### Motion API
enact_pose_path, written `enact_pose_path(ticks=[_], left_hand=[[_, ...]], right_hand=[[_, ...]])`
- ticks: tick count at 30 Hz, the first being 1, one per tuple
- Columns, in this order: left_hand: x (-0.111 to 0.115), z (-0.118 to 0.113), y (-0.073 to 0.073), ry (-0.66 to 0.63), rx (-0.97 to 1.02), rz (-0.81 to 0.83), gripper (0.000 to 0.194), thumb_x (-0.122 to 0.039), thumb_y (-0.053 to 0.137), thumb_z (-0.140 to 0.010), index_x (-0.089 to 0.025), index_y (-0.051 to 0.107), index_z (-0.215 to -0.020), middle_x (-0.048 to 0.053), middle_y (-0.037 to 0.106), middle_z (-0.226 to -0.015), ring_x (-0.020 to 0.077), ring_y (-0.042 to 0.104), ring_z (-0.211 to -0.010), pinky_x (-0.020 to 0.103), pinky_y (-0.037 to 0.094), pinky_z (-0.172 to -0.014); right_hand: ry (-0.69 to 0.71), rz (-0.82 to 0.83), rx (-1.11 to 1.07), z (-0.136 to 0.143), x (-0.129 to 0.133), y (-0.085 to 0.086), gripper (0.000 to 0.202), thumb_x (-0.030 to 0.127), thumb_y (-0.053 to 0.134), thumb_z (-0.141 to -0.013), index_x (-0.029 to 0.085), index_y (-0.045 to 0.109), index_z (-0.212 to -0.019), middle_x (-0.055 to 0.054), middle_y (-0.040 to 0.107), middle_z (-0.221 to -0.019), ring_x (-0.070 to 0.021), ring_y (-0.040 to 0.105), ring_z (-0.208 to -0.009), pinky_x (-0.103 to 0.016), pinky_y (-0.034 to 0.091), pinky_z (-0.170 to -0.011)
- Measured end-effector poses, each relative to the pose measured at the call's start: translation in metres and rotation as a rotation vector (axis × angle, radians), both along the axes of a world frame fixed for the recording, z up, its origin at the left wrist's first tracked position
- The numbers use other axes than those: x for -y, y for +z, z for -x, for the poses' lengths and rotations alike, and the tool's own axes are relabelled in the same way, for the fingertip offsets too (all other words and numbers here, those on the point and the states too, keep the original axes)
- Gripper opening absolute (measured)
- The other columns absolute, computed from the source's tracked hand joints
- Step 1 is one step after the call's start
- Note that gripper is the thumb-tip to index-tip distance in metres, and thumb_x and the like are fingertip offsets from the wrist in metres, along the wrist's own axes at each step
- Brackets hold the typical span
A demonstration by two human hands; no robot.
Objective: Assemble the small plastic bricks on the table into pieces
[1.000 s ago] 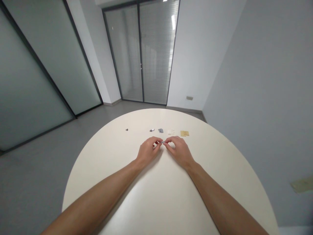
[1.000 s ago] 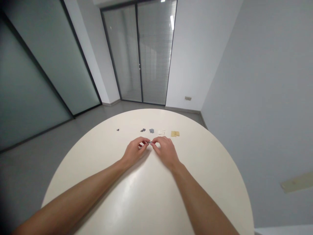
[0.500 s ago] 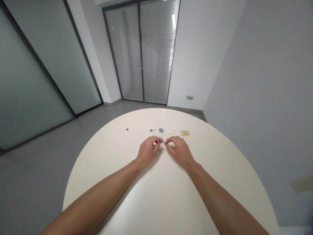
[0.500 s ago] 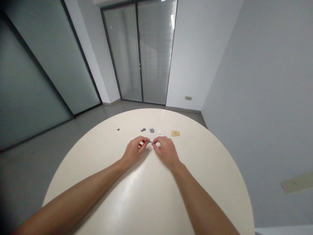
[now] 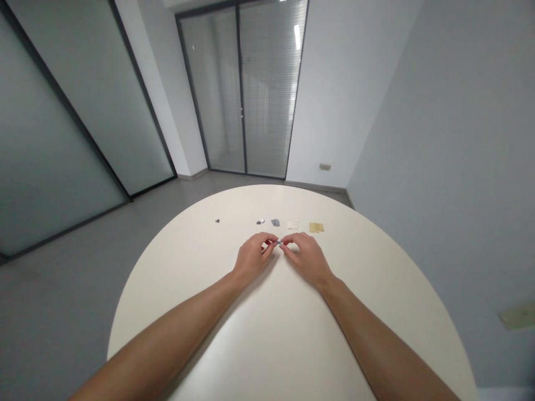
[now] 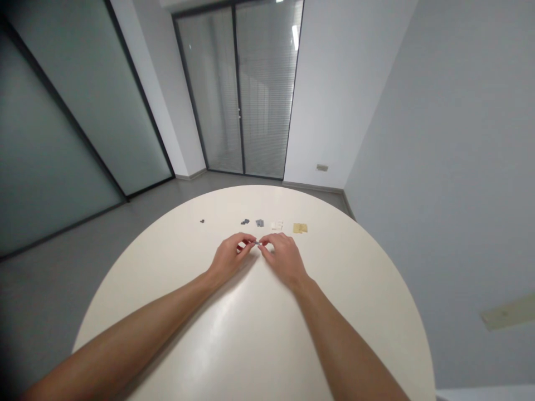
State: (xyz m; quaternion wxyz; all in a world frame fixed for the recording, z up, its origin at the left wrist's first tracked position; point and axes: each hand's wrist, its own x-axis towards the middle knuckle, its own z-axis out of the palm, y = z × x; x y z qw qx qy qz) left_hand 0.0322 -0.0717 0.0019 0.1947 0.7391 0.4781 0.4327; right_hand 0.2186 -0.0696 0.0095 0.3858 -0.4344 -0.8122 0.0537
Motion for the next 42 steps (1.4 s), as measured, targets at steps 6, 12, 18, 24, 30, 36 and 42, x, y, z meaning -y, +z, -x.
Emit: enact_pose_path(ticks=[6,12,18,24,30,36,42], left_hand=[[-0.0012,0.0003,-0.0013,0.035,-0.001,0.024,0.017,-0.029,0.057,-0.093,-0.023,0.069,-0.103,0.001,0.073,-0.099,0.0161,0.066,-0.088,0.027,0.054,-0.073],[-0.0004,-0.0002,0.0011,0.015,-0.004,0.029,0.016,-0.026,0.057,-0.092,-0.023,0.069,-0.102,0.001,0.074,-0.097,0.0151,0.066,-0.086,0.026,0.053,-0.072],[-0.0019,-0.0002,0.0003,0.007,0.014,0.030,0.016,-0.024,0.057,-0.091,-0.023,0.069,-0.102,0.001,0.074,-0.097,0.0143,0.067,-0.085,0.025,0.054,-0.072],[-0.0013,-0.0004,-0.0012,-0.017,0.035,0.050,0.018,-0.023,0.057,-0.090,-0.023,0.068,-0.104,0.001,0.075,-0.096,0.0138,0.067,-0.084,0.025,0.053,-0.071],[0.0005,-0.0009,0.0002,-0.056,0.040,0.061,0.019,-0.023,0.058,-0.090,-0.024,0.067,-0.107,0.000,0.075,-0.094,0.0131,0.068,-0.083,0.023,0.053,-0.070],[0.0007,-0.0014,-0.0002,-0.050,0.054,0.068,0.022,-0.023,0.058,-0.090,-0.024,0.063,-0.112,0.000,0.075,-0.095,0.0133,0.068,-0.080,0.024,0.053,-0.069],[0.0006,-0.0011,-0.0014,-0.071,0.044,0.108,0.022,-0.026,0.056,-0.092,-0.026,0.063,-0.113,-0.001,0.076,-0.096,0.0133,0.069,-0.077,0.026,0.055,-0.072]], right_hand=[[0.000,-0.006,0.005,0.0004,0.0010,0.0006,0.006,0.029,0.062,-0.092,0.024,0.064,-0.095,-0.003,0.072,-0.096,-0.0233,0.062,-0.096,-0.039,0.043,-0.086],[0.008,0.011,0.017,-0.0001,0.0000,-0.0008,0.006,0.029,0.064,-0.091,0.023,0.064,-0.093,-0.003,0.073,-0.098,-0.0231,0.062,-0.095,-0.039,0.044,-0.087],[0.011,0.015,0.024,0.0001,-0.0002,-0.0004,0.006,0.028,0.067,-0.090,0.024,0.065,-0.092,-0.002,0.073,-0.097,-0.0227,0.063,-0.094,-0.039,0.044,-0.086],[0.018,0.006,0.021,0.0011,0.0007,0.0003,0.007,0.028,0.069,-0.088,0.024,0.064,-0.090,-0.002,0.072,-0.094,-0.0225,0.063,-0.092,-0.038,0.044,-0.085],[0.037,0.015,0.002,0.0012,0.0003,-0.0001,0.012,0.028,0.070,-0.088,0.024,0.063,-0.097,-0.002,0.072,-0.095,-0.0220,0.063,-0.091,-0.038,0.044,-0.084],[0.074,-0.024,0.024,0.0012,0.0004,0.0000,0.016,0.027,0.069,-0.088,0.026,0.064,-0.104,-0.002,0.072,-0.096,-0.0221,0.063,-0.092,-0.038,0.044,-0.084],[0.026,-0.030,0.008,0.0013,-0.0011,-0.0013,0.014,0.030,0.069,-0.089,0.024,0.064,-0.100,-0.003,0.072,-0.094,-0.0228,0.063,-0.091,-0.039,0.045,-0.084]])
